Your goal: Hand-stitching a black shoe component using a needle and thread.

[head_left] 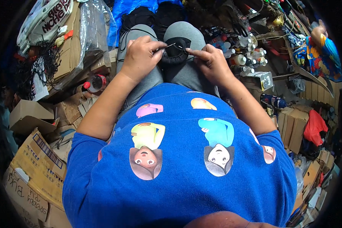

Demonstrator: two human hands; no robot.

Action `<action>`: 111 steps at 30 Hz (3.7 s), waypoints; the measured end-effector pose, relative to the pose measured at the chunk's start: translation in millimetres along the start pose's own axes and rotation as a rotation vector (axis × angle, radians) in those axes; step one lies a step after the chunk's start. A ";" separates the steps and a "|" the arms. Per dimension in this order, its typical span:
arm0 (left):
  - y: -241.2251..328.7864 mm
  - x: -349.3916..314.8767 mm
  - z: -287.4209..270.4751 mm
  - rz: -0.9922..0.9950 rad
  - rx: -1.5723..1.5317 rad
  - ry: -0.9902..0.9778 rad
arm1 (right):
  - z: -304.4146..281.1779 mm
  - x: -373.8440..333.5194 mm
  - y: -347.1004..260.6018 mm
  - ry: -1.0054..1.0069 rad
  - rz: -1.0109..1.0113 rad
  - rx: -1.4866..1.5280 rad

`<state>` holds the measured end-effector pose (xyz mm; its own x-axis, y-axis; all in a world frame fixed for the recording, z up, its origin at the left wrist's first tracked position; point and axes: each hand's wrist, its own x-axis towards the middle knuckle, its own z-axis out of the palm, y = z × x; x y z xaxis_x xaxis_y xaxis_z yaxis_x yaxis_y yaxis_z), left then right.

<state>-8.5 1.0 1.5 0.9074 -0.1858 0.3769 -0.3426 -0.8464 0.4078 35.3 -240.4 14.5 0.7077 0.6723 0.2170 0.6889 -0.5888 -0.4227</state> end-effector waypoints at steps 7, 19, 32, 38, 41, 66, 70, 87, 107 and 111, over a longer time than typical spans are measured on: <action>-13.1 13.3 11.8 -0.092 -0.461 -0.120 | -16.7 31.1 33.4 -0.401 0.270 0.545; -13.9 15.0 16.3 -0.119 -0.529 -0.143 | -16.9 38.6 40.5 -0.463 0.247 0.571; -11.8 31.4 24.1 -0.125 -0.728 -0.271 | -16.2 44.1 41.6 -0.517 0.225 0.629; 4.7 18.4 5.0 -0.252 -0.658 -0.256 | -17.0 35.1 32.1 -0.434 0.340 0.731; 1.0 19.2 18.0 -0.353 -0.713 -0.274 | -12.8 36.3 34.3 -0.466 0.421 0.766; 15.7 39.7 -1.5 -0.213 -0.385 -0.429 | -25.5 17.3 50.0 -0.497 0.462 0.801; 9.7 43.2 1.2 -0.027 -0.348 -0.445 | -56.7 17.2 42.9 -0.288 0.422 0.910; -7.2 32.0 6.5 0.171 -0.262 -0.353 | -31.4 67.7 5.0 -0.413 -0.386 -0.335; 41.5 18.2 -71.5 -0.299 -1.025 -0.686 | -55.3 63.2 -28.6 -0.455 0.114 1.075; -59.7 -16.4 -108.1 -0.053 -0.034 -0.223 | -67.8 12.4 35.1 -0.504 0.446 0.167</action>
<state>-29.1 108.6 60.9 0.9544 -0.2506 0.1621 -0.2975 -0.8411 0.4517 78.9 -283.2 62.0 0.7309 0.5322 -0.4273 0.2868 -0.8076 -0.5153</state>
